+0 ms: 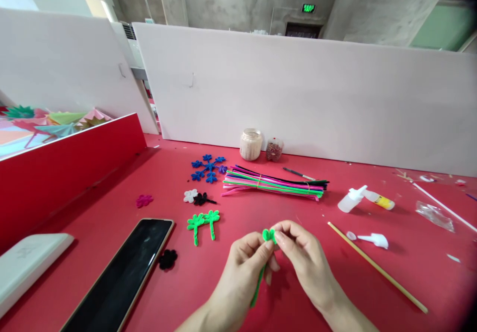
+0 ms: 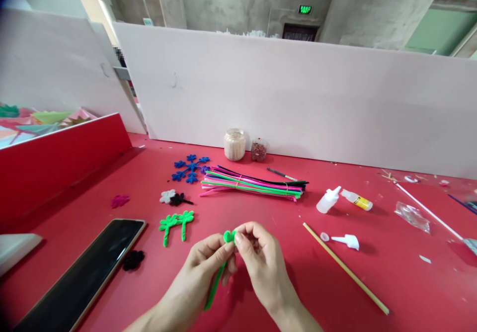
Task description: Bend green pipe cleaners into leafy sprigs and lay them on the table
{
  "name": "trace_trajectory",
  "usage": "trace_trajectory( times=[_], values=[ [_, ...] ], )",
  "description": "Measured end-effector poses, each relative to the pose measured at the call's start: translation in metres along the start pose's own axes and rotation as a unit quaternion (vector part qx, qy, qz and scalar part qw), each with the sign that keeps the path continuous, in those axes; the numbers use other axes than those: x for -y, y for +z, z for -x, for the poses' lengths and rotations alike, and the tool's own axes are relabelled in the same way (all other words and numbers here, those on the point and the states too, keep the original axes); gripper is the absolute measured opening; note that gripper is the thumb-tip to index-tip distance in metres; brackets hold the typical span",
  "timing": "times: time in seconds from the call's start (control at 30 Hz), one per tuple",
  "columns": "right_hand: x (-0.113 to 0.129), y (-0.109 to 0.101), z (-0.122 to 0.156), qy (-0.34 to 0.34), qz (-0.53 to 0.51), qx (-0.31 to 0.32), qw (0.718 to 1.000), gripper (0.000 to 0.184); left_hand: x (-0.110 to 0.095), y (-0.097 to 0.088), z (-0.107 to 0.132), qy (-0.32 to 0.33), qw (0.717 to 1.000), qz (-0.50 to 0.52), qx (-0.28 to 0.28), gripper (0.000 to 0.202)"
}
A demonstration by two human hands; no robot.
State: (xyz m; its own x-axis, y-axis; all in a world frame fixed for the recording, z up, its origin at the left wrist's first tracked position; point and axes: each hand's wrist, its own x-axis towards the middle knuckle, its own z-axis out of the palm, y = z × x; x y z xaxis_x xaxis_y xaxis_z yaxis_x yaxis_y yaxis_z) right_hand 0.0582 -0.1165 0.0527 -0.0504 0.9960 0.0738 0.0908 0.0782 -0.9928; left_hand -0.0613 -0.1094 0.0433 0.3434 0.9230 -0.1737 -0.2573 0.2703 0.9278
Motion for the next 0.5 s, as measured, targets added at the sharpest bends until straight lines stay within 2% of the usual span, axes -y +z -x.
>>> trace_trajectory(
  times=[0.2,0.5],
  values=[
    [-0.0052,-0.0079,0.0037,0.003,-0.002,0.04,0.999,0.016,0.002,-0.0042,-0.0001,-0.006,0.999,0.025,0.02,0.025],
    [-0.0045,-0.009,0.0028,-0.015,-0.05,0.042,0.998,0.015,-0.001,-0.0053,-0.001,-0.045,0.993,0.086,0.06,0.022]
  ],
)
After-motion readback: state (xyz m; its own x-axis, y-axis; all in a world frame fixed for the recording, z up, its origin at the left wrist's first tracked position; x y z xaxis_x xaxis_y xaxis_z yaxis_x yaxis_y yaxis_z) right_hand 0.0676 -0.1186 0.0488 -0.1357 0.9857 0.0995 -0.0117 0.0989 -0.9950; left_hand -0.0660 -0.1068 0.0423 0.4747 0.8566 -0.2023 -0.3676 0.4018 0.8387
